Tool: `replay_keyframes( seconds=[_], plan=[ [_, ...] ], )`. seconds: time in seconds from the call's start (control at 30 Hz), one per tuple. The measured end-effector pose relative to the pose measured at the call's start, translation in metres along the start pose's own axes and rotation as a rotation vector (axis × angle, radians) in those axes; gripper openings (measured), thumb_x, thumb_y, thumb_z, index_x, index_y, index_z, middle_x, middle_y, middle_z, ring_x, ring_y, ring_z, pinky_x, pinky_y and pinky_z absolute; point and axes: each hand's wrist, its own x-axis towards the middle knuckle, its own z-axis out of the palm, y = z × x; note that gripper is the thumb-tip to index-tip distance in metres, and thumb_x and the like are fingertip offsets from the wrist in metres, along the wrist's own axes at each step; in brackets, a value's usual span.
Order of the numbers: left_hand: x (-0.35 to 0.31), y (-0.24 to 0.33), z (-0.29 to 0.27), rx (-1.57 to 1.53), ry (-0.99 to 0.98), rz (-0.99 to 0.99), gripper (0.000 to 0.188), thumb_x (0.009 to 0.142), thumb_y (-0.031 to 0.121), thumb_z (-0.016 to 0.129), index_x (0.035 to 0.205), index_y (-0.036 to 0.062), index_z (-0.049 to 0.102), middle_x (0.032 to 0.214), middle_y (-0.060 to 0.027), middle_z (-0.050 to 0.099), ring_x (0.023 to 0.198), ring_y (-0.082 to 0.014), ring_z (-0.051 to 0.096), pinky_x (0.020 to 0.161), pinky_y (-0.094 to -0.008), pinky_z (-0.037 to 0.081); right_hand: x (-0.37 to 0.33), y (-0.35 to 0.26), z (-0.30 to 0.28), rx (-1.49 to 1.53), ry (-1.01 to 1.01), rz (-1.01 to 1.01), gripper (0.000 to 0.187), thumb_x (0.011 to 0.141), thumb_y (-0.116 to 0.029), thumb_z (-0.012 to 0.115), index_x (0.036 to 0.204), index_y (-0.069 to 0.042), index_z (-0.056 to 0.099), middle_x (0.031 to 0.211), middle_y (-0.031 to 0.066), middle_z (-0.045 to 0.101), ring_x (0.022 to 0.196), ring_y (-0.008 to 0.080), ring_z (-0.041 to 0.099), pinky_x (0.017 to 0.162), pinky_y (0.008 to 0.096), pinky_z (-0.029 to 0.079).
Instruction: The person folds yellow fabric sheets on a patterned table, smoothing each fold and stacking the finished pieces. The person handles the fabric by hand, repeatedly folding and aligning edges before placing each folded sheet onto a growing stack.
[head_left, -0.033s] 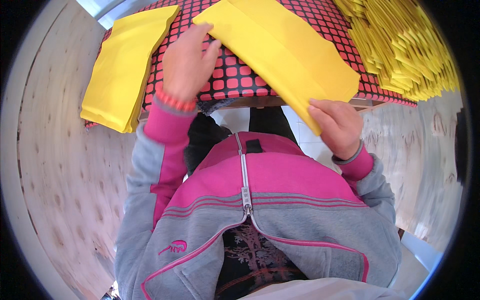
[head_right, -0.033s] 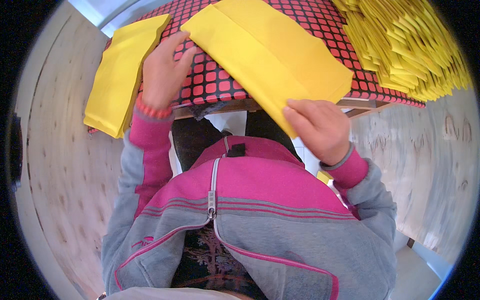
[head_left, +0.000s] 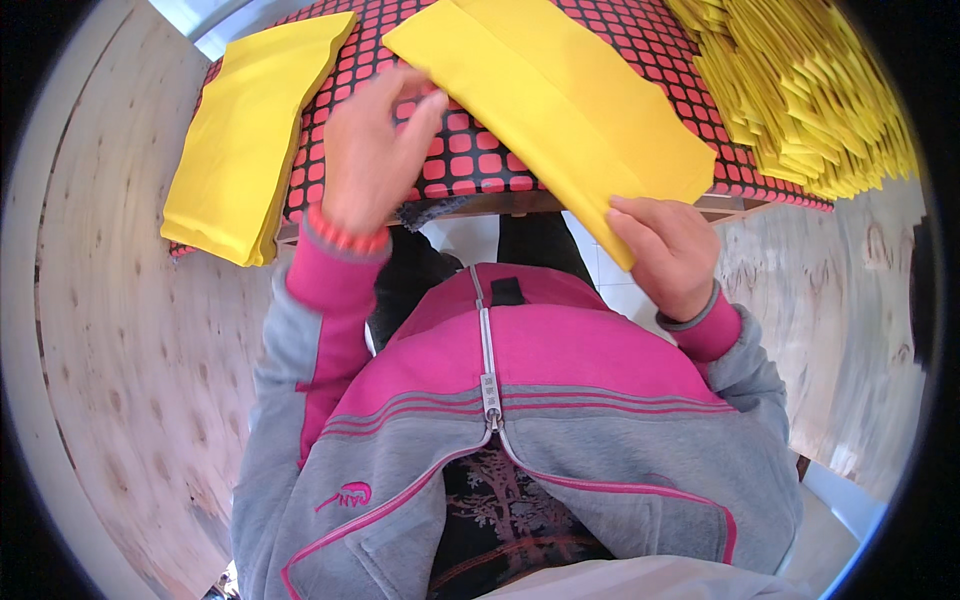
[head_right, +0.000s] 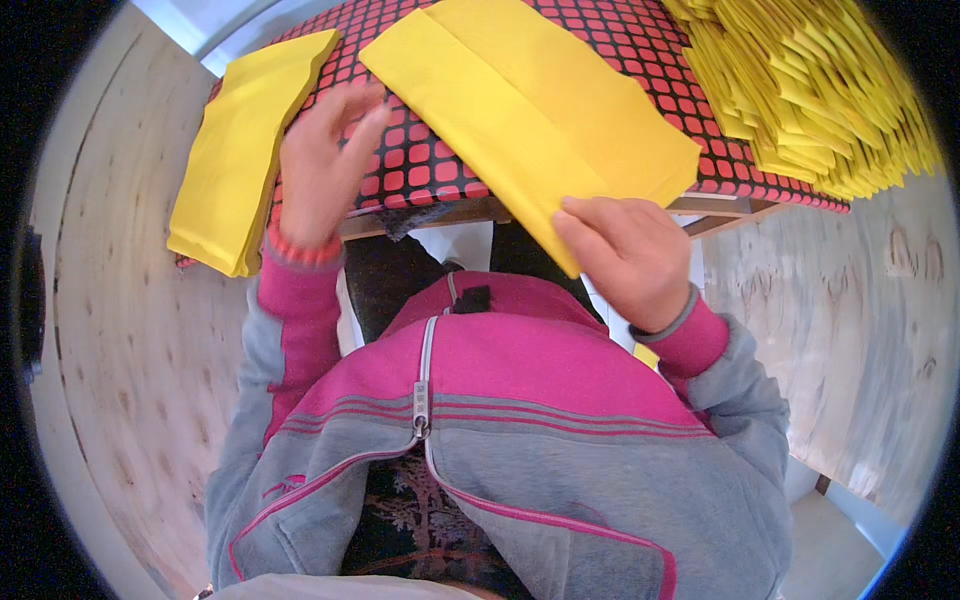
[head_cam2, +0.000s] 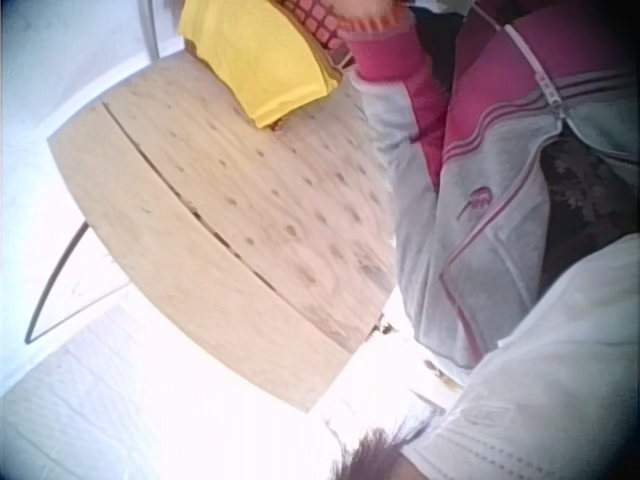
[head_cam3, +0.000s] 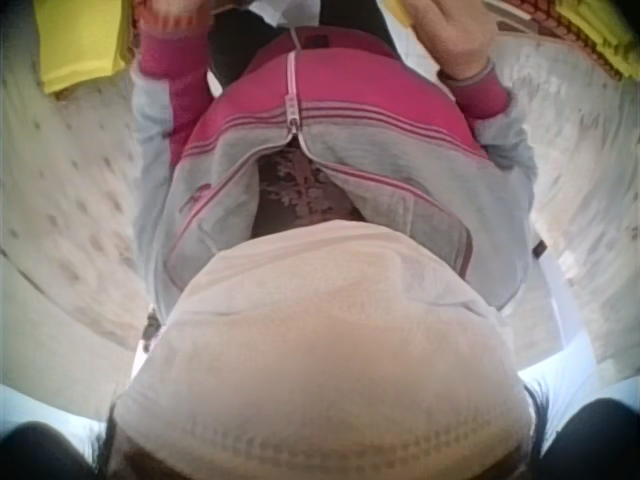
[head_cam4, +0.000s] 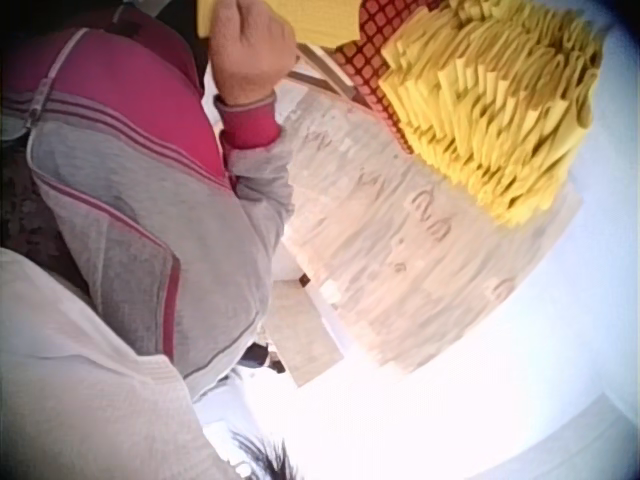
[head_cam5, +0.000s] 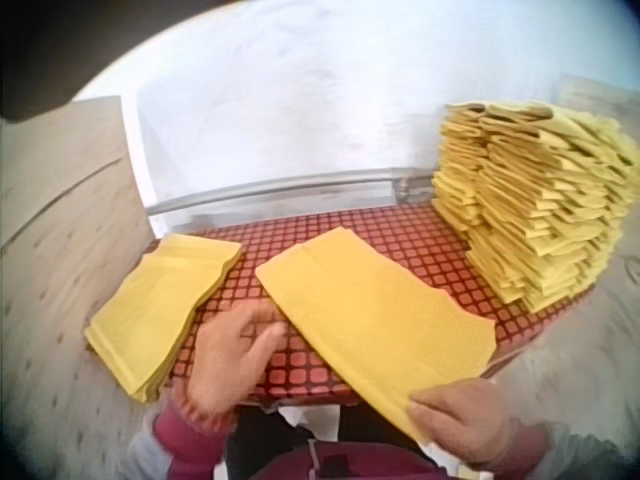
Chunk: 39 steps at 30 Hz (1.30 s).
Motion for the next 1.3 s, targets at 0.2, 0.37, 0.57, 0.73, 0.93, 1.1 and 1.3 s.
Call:
replay_keyframes(
  seconds=[0.2,0.37,0.57,0.73,0.93,1.1,1.3],
  plan=[
    [-0.08,0.038,0.01,-1.386,-0.645,-0.869,0.054,0.111,0.045,0.038,0.143,0.0033,0.049,0.135,-0.0141,0.064,0.118,-0.0243,0.067,0.103,-0.0389,0.052,0.039,-0.052,0.024,0.081,-0.033,-0.005,0.024,0.076,-0.017,0.068,0.099,-0.008,0.068,0.092,0.0059,0.067,0.082,0.0223,0.069,0.069,0.0353,0.053],
    [-0.09,0.036,0.022,-1.484,-0.477,-0.896,0.042,0.107,0.022,0.051,0.144,0.0022,0.049,0.139,-0.014,0.061,0.122,-0.0243,0.064,0.106,-0.04,0.051,0.05,-0.075,0.032,0.168,-0.197,-0.101,0.03,0.077,-0.021,0.072,0.103,-0.007,0.066,0.094,0.0081,0.066,0.085,0.0247,0.069,0.075,0.0367,0.054],
    [-0.094,0.019,0.0,-1.416,-0.432,-0.796,0.048,0.101,0.008,0.059,0.146,-0.0041,0.047,0.142,-0.0146,0.06,0.127,-0.0248,0.062,0.11,-0.0378,0.05,0.047,0.0,-0.027,-0.006,0.004,-0.077,0.047,0.078,-0.019,0.082,0.121,-0.009,0.068,0.114,0.0099,0.072,0.105,0.0299,0.069,0.087,0.0418,0.055],
    [-0.093,0.011,-0.041,-1.296,-0.521,-0.828,0.047,0.099,0.005,0.062,0.143,-0.0046,0.05,0.139,-0.0148,0.062,0.125,-0.0242,0.064,0.108,-0.0364,0.052,0.031,0.047,-0.002,-0.156,-0.075,0.034,0.053,0.078,-0.014,0.077,0.129,-0.007,0.064,0.131,0.013,0.066,0.123,0.0337,0.062,0.102,0.0429,0.051],
    [-0.052,-0.01,-0.065,-1.004,-0.783,-0.725,0.049,0.097,0.011,0.067,0.142,-0.0033,0.053,0.13,-0.0111,0.068,0.115,-0.0188,0.069,0.102,-0.0326,0.055,0.03,0.035,0.044,-0.043,-0.039,-0.369,0.026,0.088,-0.018,0.061,0.112,-0.009,0.066,0.129,0.0087,0.067,0.124,0.0263,0.064,0.101,0.0403,0.053],
    [0.066,-0.061,-0.072,-0.275,-1.011,-0.327,0.049,0.096,0.017,0.071,0.137,-0.0047,0.057,0.126,-0.0051,0.068,0.109,-0.0112,0.065,0.097,-0.0271,0.053,0.05,0.0,0.064,-0.059,0.063,-0.306,0.019,0.083,-0.017,0.061,0.099,-0.007,0.063,0.106,0.0093,0.067,0.105,0.0249,0.068,0.092,0.038,0.054],
    [0.139,-0.093,-0.016,0.024,-0.85,-0.001,0.048,0.094,0.009,0.068,0.14,-0.0005,0.058,0.127,-0.0086,0.068,0.114,-0.0134,0.063,0.101,-0.0273,0.05,0.072,-0.037,0.09,0.014,-0.066,-0.037,0.024,0.08,-0.013,0.063,0.102,-0.004,0.062,0.11,0.0106,0.069,0.098,0.0279,0.07,0.086,0.0371,0.056]
  ],
)
